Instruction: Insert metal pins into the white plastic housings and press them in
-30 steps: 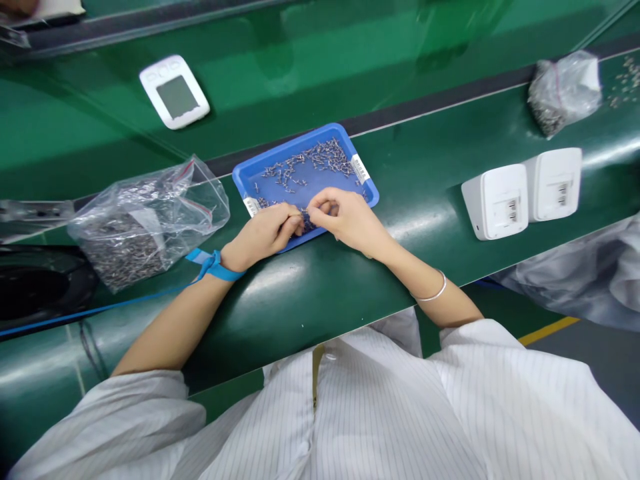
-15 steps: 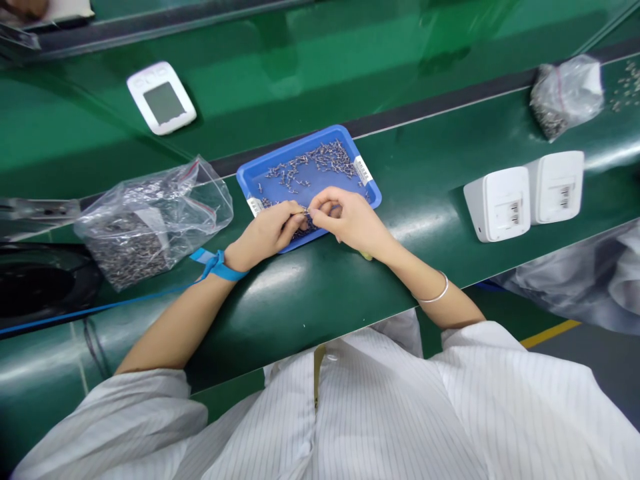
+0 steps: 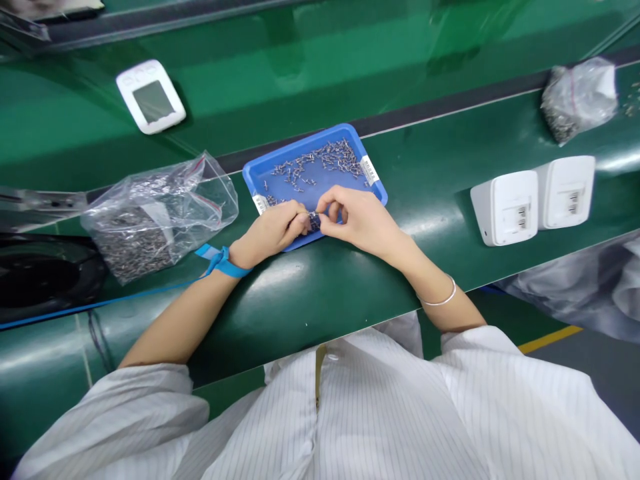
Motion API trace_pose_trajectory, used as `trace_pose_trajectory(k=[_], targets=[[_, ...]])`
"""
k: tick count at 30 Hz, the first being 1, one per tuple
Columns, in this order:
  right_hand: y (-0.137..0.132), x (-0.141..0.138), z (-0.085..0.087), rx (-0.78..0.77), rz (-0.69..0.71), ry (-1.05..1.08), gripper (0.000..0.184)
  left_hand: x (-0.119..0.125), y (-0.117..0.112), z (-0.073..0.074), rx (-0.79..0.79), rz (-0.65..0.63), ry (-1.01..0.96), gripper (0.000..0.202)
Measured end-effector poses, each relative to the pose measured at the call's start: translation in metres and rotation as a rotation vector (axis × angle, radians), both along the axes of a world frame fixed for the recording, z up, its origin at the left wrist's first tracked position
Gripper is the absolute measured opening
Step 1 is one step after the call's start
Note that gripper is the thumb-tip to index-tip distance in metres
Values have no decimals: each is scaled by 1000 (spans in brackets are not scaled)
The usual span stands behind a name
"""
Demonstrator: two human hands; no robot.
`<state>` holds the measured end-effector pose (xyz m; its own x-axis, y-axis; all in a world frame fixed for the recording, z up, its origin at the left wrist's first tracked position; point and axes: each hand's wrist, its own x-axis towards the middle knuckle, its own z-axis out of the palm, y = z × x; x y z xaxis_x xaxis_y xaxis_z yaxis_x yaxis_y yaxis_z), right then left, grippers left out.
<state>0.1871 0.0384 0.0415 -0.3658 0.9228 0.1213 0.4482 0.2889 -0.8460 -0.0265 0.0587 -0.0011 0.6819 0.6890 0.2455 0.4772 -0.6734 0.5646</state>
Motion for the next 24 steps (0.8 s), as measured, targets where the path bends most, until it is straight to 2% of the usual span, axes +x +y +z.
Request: trace_pose_trajectory(k=[14,24], targets=[[5,0,-7,126,67,-138,11,-1,0,2,-3,-51,29,46],[6,6,-4,227,-56,-279,14,-2,0,0,2,-39,39,48]])
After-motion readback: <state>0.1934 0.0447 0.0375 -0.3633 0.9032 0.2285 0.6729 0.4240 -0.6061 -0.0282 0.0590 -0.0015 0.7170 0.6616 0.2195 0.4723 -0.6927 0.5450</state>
